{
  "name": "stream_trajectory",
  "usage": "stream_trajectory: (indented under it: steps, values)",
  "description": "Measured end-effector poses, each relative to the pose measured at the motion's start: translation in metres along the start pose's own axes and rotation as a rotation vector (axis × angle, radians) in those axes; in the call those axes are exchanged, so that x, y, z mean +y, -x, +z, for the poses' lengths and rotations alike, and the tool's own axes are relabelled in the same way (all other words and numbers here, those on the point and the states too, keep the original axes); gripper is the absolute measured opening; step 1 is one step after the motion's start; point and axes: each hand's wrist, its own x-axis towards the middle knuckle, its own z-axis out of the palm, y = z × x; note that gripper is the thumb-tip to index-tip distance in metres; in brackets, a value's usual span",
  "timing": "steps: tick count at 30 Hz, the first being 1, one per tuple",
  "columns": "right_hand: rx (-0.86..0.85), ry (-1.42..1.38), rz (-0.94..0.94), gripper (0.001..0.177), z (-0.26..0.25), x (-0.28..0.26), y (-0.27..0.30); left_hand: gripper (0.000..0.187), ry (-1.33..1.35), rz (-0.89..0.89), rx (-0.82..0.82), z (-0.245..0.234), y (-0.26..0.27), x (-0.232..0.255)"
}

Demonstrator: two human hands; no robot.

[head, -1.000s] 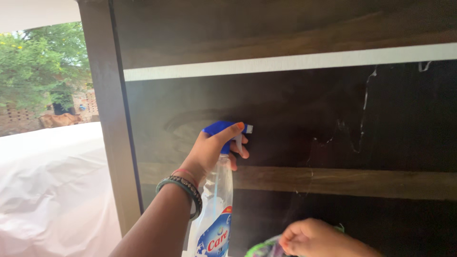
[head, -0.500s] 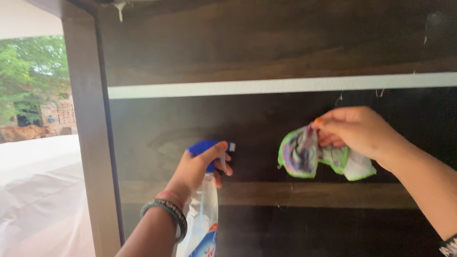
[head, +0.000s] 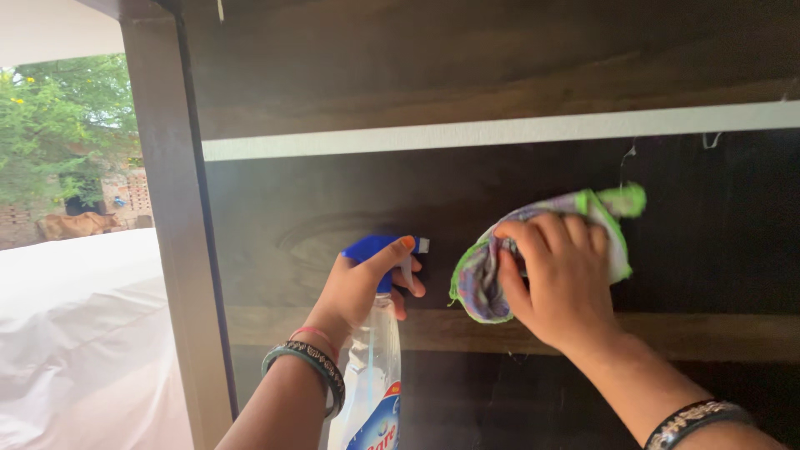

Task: The person sprays a cleaning solution onto a dark wooden surface and wipes it with a cloth. They repeatedly spray and wipe different sections of the surface, including the top edge and horizontal areas, to remove residue.

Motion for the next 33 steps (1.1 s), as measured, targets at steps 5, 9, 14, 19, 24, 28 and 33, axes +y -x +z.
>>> stream_trajectory:
  steps: [5, 9, 14, 19, 24, 28, 33]
  values:
    - [0.108, 0.231, -0.125, 0.045, 0.021, 0.001, 0.043, 0.044, 0.011, -0.005, 0.013, 0.0, -0.001, -0.002]
    - [-0.132, 0.125, -0.092, 0.054, 0.027, 0.011, 0.064, 0.042, 0.016, 0.016, 0.001, -0.002, -0.001, -0.005]
    - [-0.362, 0.155, -0.002, 0.065, 0.021, 0.012, 0.061, 0.04, 0.021, 0.005, 0.005, 0.0, 0.0, -0.002]
    - [-0.089, 0.137, -0.09, 0.061, 0.015, 0.042, 0.01, 0.044, 0.004, -0.023, 0.017, 0.001, 0.001, 0.0]
    - [0.05, 0.436, -0.03, 0.065, 0.009, 0.048, -0.01, 0.045, 0.009, -0.001, 0.009, 0.0, -0.001, -0.003]
    - [0.004, 0.318, -0.017, 0.069, 0.009, 0.045, -0.006, 0.044, 0.019, 0.009, 0.041, 0.001, 0.002, -0.005]
    - [-0.037, 0.404, -0.029, 0.072, 0.011, 0.044, 0.012, 0.046, -0.015, 0.005, 0.035, 0.002, 0.001, -0.002]
